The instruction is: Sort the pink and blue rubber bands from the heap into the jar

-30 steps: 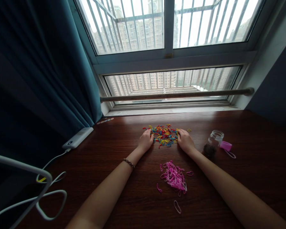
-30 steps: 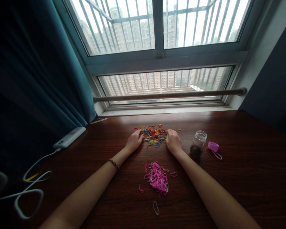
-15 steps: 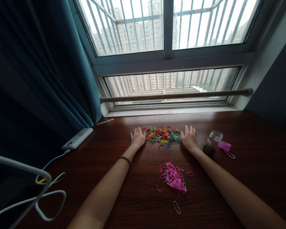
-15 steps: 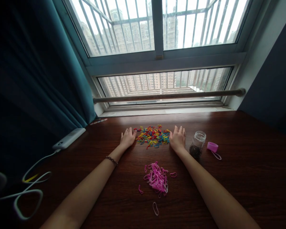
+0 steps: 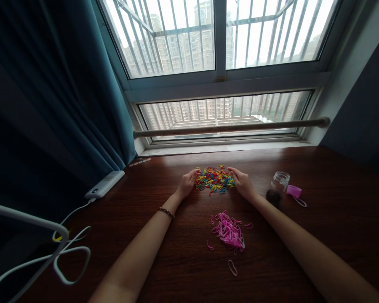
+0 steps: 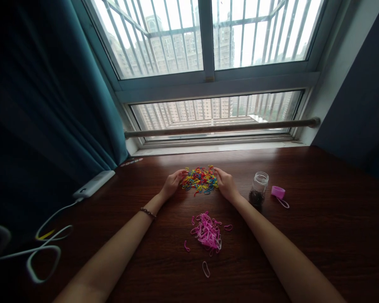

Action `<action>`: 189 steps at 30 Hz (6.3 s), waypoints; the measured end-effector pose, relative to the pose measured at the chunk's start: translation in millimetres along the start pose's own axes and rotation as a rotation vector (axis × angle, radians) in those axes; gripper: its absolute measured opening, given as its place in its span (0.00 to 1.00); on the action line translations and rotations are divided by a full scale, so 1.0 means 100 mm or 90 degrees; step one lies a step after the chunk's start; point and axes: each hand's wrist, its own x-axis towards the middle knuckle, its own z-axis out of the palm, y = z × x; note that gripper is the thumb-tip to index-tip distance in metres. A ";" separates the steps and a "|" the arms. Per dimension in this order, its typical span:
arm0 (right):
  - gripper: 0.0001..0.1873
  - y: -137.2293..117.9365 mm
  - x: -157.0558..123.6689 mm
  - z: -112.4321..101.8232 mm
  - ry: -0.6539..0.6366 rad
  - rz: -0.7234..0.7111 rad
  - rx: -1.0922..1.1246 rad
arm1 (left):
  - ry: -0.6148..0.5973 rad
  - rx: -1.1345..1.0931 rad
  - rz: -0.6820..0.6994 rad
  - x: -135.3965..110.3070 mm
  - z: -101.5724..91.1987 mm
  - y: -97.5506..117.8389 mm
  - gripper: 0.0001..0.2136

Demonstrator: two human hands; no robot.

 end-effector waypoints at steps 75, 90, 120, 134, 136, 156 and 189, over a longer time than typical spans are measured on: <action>0.18 -0.90 -1.29 -0.54 -0.237 -0.027 -0.152 | -0.278 0.157 0.157 -1.12 0.36 1.07 0.24; 0.07 -0.88 -1.46 -0.40 -0.264 -0.111 -0.196 | -0.288 0.102 0.176 -1.13 0.34 1.08 0.15; 0.15 -1.00 -0.49 -1.20 -0.253 0.240 0.270 | -0.132 0.085 0.175 -0.90 0.29 1.26 0.16; 0.15 -0.48 -0.04 -1.97 -0.080 0.315 0.295 | -0.034 -0.011 0.122 0.10 1.55 1.92 0.32; 0.14 -0.45 -0.04 -1.97 -0.065 0.324 0.278 | -0.017 -0.032 0.102 0.15 1.66 1.94 0.32; 0.13 -0.50 -0.07 -1.85 -0.029 0.288 -0.040 | 0.005 -0.033 0.135 0.08 1.53 1.95 0.11; 0.07 -0.64 -0.13 -1.81 -0.137 0.146 -0.439 | -0.011 0.149 0.146 -0.04 1.55 2.09 0.08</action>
